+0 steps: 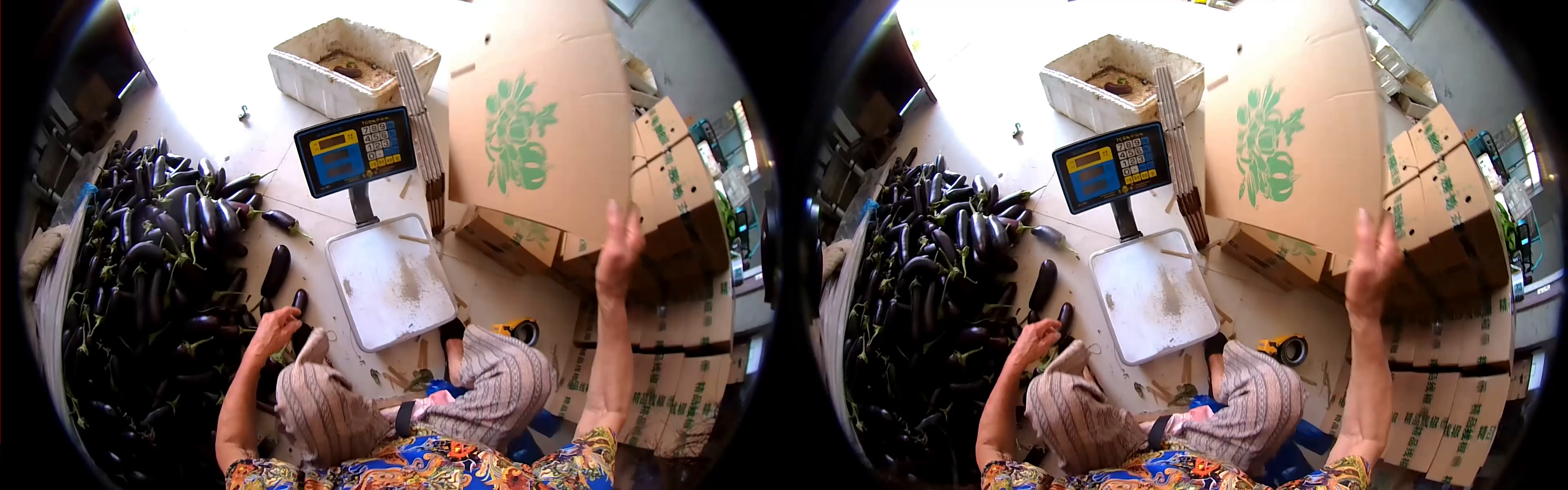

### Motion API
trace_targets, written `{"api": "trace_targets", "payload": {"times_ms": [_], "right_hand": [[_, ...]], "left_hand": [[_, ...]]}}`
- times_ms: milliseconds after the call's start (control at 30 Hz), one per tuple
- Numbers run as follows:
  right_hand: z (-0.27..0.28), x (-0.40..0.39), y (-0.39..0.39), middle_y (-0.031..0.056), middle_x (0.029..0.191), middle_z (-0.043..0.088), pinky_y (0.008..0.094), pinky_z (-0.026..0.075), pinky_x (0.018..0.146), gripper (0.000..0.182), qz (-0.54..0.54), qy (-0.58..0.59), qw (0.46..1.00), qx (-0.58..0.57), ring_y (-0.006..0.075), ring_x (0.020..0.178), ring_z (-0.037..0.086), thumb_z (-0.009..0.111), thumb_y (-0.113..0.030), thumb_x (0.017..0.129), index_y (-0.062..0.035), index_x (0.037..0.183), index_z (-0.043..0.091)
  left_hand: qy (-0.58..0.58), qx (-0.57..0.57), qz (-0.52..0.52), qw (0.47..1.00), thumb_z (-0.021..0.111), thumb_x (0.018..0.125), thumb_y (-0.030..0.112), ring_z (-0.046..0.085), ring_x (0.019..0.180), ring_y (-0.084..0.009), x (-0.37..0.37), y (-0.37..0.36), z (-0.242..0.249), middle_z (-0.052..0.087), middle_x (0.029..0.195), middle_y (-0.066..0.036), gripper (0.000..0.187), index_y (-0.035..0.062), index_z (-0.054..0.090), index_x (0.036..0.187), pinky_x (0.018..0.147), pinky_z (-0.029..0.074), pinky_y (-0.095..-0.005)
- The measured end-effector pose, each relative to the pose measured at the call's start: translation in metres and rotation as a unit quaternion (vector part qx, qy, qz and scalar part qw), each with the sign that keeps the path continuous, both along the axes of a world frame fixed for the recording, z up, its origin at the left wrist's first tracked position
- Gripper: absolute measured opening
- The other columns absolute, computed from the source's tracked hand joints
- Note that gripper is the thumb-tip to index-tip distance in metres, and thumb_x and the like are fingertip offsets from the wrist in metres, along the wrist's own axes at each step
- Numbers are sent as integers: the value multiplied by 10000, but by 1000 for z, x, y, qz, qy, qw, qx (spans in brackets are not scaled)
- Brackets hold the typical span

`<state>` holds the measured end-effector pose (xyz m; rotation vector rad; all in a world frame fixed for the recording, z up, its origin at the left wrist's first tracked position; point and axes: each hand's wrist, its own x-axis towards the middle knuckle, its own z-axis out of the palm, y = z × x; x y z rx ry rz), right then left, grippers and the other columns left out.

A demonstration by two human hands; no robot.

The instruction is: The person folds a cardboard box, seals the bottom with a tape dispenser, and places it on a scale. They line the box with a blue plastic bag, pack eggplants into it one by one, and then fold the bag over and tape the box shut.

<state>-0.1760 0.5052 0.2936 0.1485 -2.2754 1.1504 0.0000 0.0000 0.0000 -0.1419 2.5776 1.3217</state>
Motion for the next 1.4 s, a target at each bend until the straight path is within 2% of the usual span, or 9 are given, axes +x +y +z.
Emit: {"api": "trace_targets", "payload": {"times_ms": [167, 233, 300, 367, 700, 933, 967, 1267, 1400], "right_hand": [[47, 137, 18, 117, 1024, 639, 288, 469, 845, 258, -6, 77, 995, -65, 181, 910, 587, 479, -154, 1003, 47, 1131, 579], [67, 176, 22, 162, 1058, 634, 316, 472, 878, 227, -37, 32, 995, 84, 270, 918, 617, 476, -119, 992, 32, 1100, 607], [40, 193, 45, 203, 1016, 618, 421, 510, 763, 223, -39, 276, 836, 474, 347, 834, 622, 571, -132, 945, 19, 1102, 621], [32, 207, 10, 205, 930, 600, 437, 503, 651, 237, 112, 114, 959, 233, 333, 741, 607, 623, -123, 909, 22, 1096, 606], [-79, 231, -38, 174, 789, 562, 448, 475, 625, 175, 323, -28, 914, 244, 379, 694, 556, 643, 38, 793, 23, 957, 585], [-45, 218, -62, 238, 1135, 588, 463, 489, 878, 442, 402, -178, 862, 251, 418, 1010, 581, 641, -249, 921, 40, 1231, 517], [-50, 209, -62, 264, 1321, 502, 458, 409, 1026, 600, 427, -236, 844, 223, 440, 1187, 508, 533, -415, 982, 32, 1368, 428], [-84, 157, -97, 272, 1510, 318, 394, 171, 1187, 858, 518, -503, 692, 2, 335, 1445, 245, 315, -655, 986, 22, 1511, 266], [-90, 154, -90, 201, 1391, 489, 359, 404, 1008, 806, 481, -563, 665, -99, 255, 1219, 495, 395, -623, 986, -6, 1498, 308]], "left_hand": [[106, -5, 3, 994, 626, 884, 92, 670, 727, -168, -8, -6, 80, 694, 801, -135, 233, -3, 650, 1095, 694, 534, -305], [135, 83, 34, 987, 615, 904, 102, 628, 721, -123, -18, 7, 101, 674, 785, -75, 238, -4, 650, 1115, 690, 520, -270], [123, 185, 103, 969, 610, 970, 254, 632, 844, -132, -22, 16, 142, 680, 959, -55, 349, 12, 612, 1221, 743, 505, -250], [158, 204, 156, 954, 558, 995, 379, 641, 1004, -183, -17, 26, 187, 655, 1148, -117, 484, 39, 534, 1338, 829, 514, -303], [196, 314, 292, 882, 572, 914, 601, 329, 1403, -291, -41, 31, 203, 264, 1560, -176, 941, 80, 118, 1553, 993, 472, -445], [100, 304, 274, 907, 611, 856, 663, 393, 1297, -263, -80, 33, 169, 399, 1379, -127, 852, 127, 353, 1466, 967, 502, -501], [98, 303, 264, 910, 609, 861, 656, 397, 1290, -261, -82, 31, 164, 399, 1377, -126, 841, 123, 360, 1462, 962, 508, -496], [127, 344, 235, 900, 633, 905, 539, 421, 1290, -301, -81, 18, 157, 415, 1394, -140, 766, 68, 384, 1455, 914, 556, -458], [132, 376, 215, 892, 644, 927, 454, 475, 1252, -253, -78, 19, 161, 494, 1324, -100, 659, 91, 424, 1431, 891, 560, -447]]}}
